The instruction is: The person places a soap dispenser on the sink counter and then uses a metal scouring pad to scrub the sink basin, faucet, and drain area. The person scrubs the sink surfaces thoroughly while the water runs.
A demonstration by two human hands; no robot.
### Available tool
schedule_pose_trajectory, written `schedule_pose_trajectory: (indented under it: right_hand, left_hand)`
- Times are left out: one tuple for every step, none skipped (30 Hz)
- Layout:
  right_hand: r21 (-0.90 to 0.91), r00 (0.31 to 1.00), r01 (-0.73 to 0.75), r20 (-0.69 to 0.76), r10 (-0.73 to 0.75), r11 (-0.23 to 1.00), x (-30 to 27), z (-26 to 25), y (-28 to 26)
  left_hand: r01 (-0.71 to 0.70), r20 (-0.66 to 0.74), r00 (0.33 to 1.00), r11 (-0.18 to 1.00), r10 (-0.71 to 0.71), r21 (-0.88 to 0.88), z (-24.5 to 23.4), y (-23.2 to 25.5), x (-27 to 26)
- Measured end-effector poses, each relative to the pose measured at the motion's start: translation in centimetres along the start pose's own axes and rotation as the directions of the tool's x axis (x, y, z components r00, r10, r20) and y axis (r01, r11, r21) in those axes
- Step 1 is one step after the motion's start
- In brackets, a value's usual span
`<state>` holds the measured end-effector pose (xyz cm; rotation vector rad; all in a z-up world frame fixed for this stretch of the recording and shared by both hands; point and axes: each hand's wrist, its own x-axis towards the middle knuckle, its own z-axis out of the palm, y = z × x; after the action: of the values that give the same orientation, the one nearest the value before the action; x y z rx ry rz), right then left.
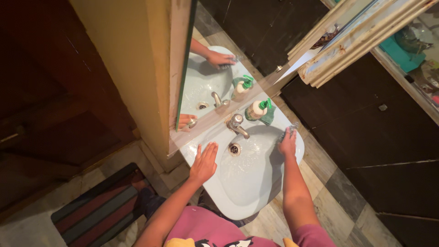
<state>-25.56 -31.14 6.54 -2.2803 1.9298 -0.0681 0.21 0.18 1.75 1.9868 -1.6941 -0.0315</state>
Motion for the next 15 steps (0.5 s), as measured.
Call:
schedule_pose_trajectory:
  right_hand:
    - [0.018, 0.997, -0.056, -0.043, 0.057, 0.998, -0.2, 0.5, 0.7]
    - [0.037, 0.99, -0.112, -0.085, 0.115, 0.993, -0.3, 1.0, 1.4]
    - [0.062, 0.977, -0.164, -0.129, 0.171, 0.985, 0.0, 1.7, 2.1]
    - [0.111, 0.928, -0.297, -0.199, 0.314, 0.948, 0.1, 2.6, 2.8]
    - [0.166, 0.856, -0.415, -0.261, 0.446, 0.895, 0.6, 3.6, 3.2]
    - [0.23, 0.762, -0.52, -0.31, 0.568, 0.823, 1.2, 4.4, 3.5]
    - [0.233, 0.754, -0.522, -0.324, 0.571, 0.821, 2.0, 4.9, 3.4]
    - [0.237, 0.746, -0.523, -0.338, 0.574, 0.819, 2.7, 5.2, 3.0]
    - [0.235, 0.732, -0.534, -0.351, 0.584, 0.812, 2.7, 5.3, 3.0]
    - [0.406, 0.77, -0.446, -0.279, 0.574, 0.797, 3.0, 5.1, 2.5]
    - [0.57, 0.807, -0.354, -0.215, 0.55, 0.742, 3.4, 4.5, 1.7]
    - [0.308, 0.912, -0.295, -0.19, 0.363, 0.904, 3.3, 3.8, 0.9]
    - [0.035, 0.98, -0.169, -0.103, 0.172, 0.985, 3.6, 3.3, -0.6]
    - [0.072, 0.995, -0.067, -0.068, 0.072, 0.995, 4.2, 2.6, -2.0]
    - [0.111, 0.999, 0.03, -0.032, -0.027, 0.993, 4.2, 2.2, -2.9]
  left_hand:
    - [-0.005, -0.015, 1.0, 1.0, 0.005, 0.001, -0.1, 0.1, -0.1]
    - [-0.01, -0.03, 0.999, 1.0, 0.01, 0.002, -0.1, 0.2, -0.3]
    - [-0.017, -0.05, 0.999, 1.0, 0.017, 0.007, -0.2, 0.1, -0.2]
    - [-0.014, -0.04, 0.999, 1.0, 0.014, 0.0, -0.3, 0.1, -0.2]
    - [-0.007, -0.033, 0.999, 1.0, 0.007, -0.007, -0.3, 0.2, -0.1]
    - [0.0, -0.027, 1.0, 1.0, 0.0, -0.014, -0.3, 0.2, -0.1]
    - [0.003, -0.027, 1.0, 1.0, -0.003, -0.017, -0.4, 0.1, 0.0]
    - [0.006, -0.027, 1.0, 1.0, -0.006, -0.02, -0.5, 0.0, 0.1]
    - [0.004, -0.018, 1.0, 1.0, -0.004, -0.03, -0.4, 0.2, -0.1]
    - [0.004, -0.026, 1.0, 1.0, -0.004, -0.027, -0.4, 0.3, -0.2]
    - [-0.002, -0.034, 0.999, 1.0, 0.001, -0.023, -0.3, 0.2, -0.1]
    - [-0.007, -0.042, 0.999, 1.0, 0.006, -0.02, -0.2, 0.2, -0.1]
    - [-0.002, -0.034, 0.999, 1.0, 0.001, -0.028, -0.2, 0.1, 0.2]
    - [0.004, -0.027, 1.0, 0.999, -0.005, -0.036, -0.2, 0.0, 0.3]
    - [0.011, -0.011, 1.0, 0.999, -0.011, -0.045, -0.1, 0.1, 0.0]
